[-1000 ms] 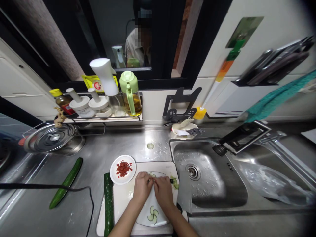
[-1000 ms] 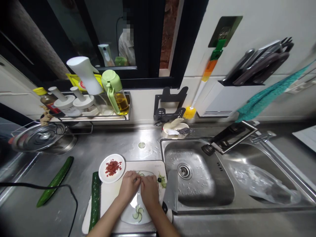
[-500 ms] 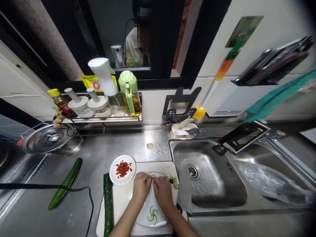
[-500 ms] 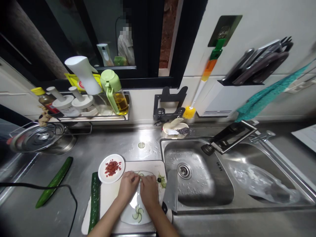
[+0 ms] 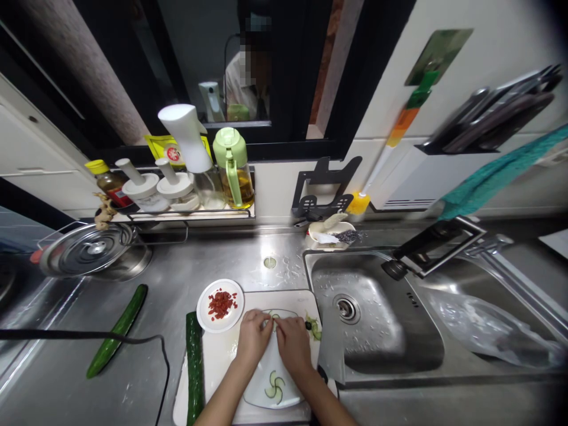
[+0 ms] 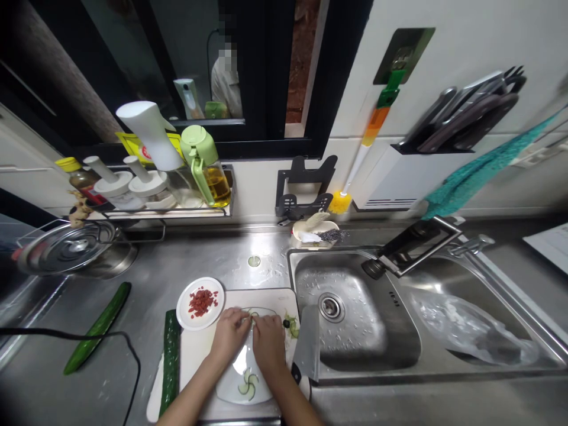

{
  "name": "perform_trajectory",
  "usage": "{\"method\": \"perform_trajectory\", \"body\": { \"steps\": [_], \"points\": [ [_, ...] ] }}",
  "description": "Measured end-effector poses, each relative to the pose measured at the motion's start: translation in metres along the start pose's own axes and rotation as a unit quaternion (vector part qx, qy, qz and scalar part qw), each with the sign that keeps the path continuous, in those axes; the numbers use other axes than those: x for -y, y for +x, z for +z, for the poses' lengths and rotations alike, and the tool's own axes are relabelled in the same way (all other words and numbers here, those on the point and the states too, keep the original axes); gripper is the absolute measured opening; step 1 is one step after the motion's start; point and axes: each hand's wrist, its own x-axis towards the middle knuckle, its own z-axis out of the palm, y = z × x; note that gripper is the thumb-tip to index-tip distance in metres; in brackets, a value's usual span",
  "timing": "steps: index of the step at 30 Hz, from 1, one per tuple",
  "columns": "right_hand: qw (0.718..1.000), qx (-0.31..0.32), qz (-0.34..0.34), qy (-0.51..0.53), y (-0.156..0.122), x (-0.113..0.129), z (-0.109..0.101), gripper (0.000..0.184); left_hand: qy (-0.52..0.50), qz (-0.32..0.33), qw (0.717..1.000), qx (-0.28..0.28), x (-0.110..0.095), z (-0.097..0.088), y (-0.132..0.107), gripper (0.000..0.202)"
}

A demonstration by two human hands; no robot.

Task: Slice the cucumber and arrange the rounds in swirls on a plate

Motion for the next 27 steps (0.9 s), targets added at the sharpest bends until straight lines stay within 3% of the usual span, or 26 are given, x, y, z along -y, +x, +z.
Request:
{"method": "perform_trajectory", "body": {
  "steps": [6, 11, 16, 21, 27],
  "points": [
    [1.000, 0.004, 0.003, -0.001, 0.001, 0.002, -0.003, 0.028, -0.007, -0.001, 1.000, -0.006, -0.003, -0.005, -0.001, 0.016],
    [1.000, 0.009, 0.010, -0.003, -0.001, 0.001, -0.010, 0.028, 0.000, -0.002, 0.999, -0.035, 0.001, -0.025, -0.014, 0.019],
    [1.000, 0.014, 0.013, -0.002, -0.012, -0.002, -0.014, 0.028, 0.071, -0.077, 0.993, -0.059, 0.034, -0.064, -0.028, 0.025],
    [1.000, 0.029, -0.005, 0.001, -0.027, -0.001, -0.010, 0.027, 0.217, -0.182, 0.957, -0.058, 0.075, -0.101, -0.018, 0.029],
    [0.998, 0.056, -0.009, -0.004, -0.037, 0.005, -0.005, 0.027, 0.263, -0.195, 0.945, -0.004, 0.082, -0.107, -0.008, 0.030]
  ]
}}
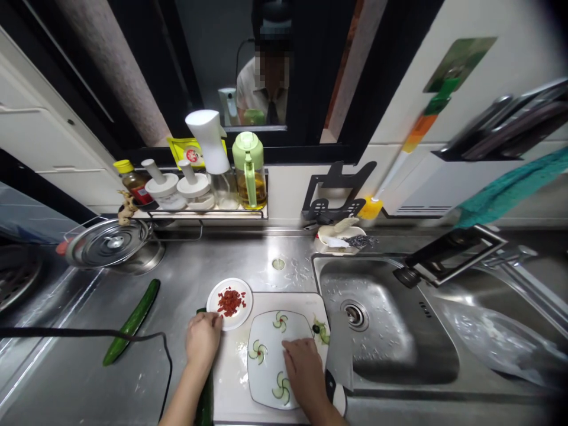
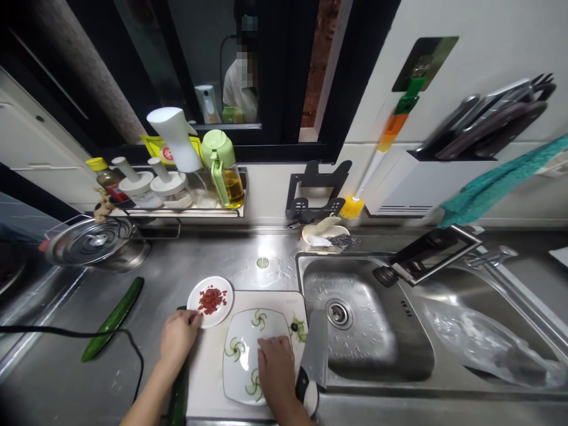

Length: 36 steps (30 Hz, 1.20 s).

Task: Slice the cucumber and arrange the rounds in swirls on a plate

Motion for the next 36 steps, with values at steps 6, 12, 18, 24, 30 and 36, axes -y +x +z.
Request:
{"method": "perform_trajectory", "body": {
  "steps": [6, 12, 18, 24, 30, 36],
  "points": [
    [1.000, -0.008, -0.023, -0.001, -0.004, 0.002, 0.001, 0.026, 0.026, 0.005, 1.000, -0.009, -0.007, 0.004, -0.003, 0.029],
    [0.999, -0.048, -0.013, 0.000, -0.008, -0.004, -0.004, 0.026, -0.003, 0.009, 1.000, -0.015, -0.003, 0.006, -0.002, 0.030],
    [0.995, -0.092, 0.022, 0.021, -0.019, -0.035, -0.028, 0.026, -0.134, 0.032, 0.989, -0.058, -0.011, 0.001, -0.020, 0.024],
    [0.991, -0.117, 0.054, 0.018, -0.037, -0.065, -0.035, 0.025, -0.273, 0.155, 0.949, 0.011, -0.077, 0.017, -0.065, 0.016],
    [0.992, -0.105, 0.064, 0.020, -0.047, -0.059, -0.030, 0.024, -0.268, 0.235, 0.931, 0.076, -0.139, 0.039, -0.091, 0.014],
    [0.994, -0.089, 0.062, 0.024, -0.043, -0.046, -0.026, 0.022, -0.258, 0.203, 0.940, 0.089, -0.157, 0.045, -0.099, 0.014]
  ]
}}
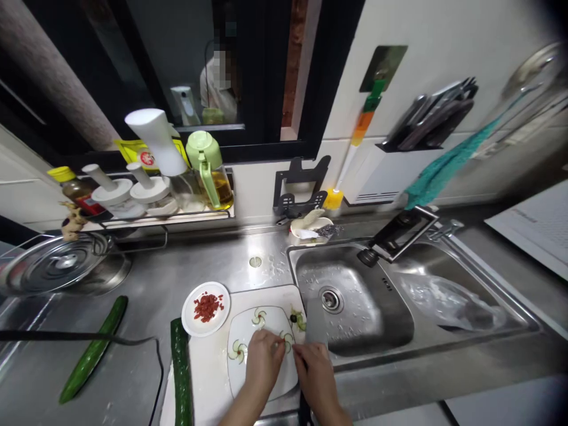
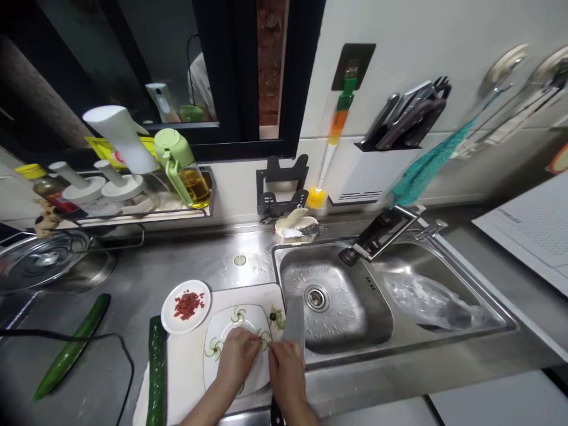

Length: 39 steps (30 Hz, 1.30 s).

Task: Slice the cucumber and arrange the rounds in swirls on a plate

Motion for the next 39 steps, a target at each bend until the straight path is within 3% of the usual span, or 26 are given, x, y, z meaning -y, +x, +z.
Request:
{"method": "perform_trajectory", "body": {
  "steps": [14, 39],
  "points": [
    [0.999, -0.025, -0.034, 0.022, 0.010, -0.001, 0.012, 0.019, 0.000, -0.053, 0.998, -0.029, -0.004, 0.012, -0.009, 0.014],
    [1.000, 0.010, -0.023, -0.014, 0.017, 0.000, 0.015, 0.022, -0.021, -0.012, 0.999, -0.040, 0.004, 0.018, -0.006, 0.016]
  ]
}}
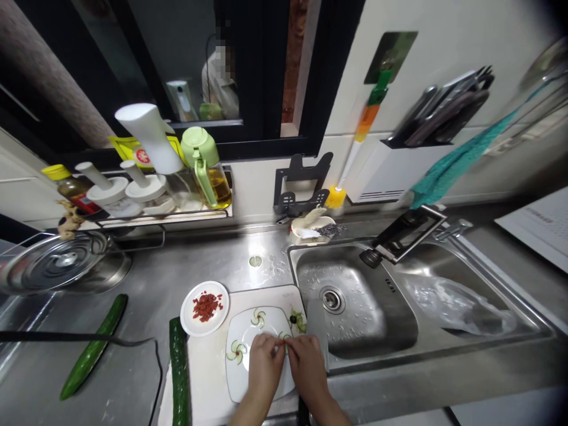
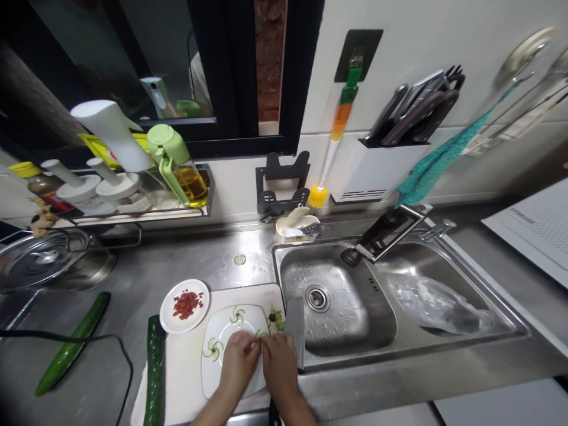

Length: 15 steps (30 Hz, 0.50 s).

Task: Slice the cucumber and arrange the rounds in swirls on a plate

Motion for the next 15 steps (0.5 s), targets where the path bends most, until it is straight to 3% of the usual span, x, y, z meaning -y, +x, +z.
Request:
{"method": "perform_trajectory", "body": {
  "steps": [15],
  "points": [
    [0.999, -0.042, -0.027, 0.007, 0.0020, -0.0004, -0.0055, 0.022, 0.000, 0.015, 1.000, 0.008, 0.0006, -0.0039, -0.0003, 0.014]
  ]
}}
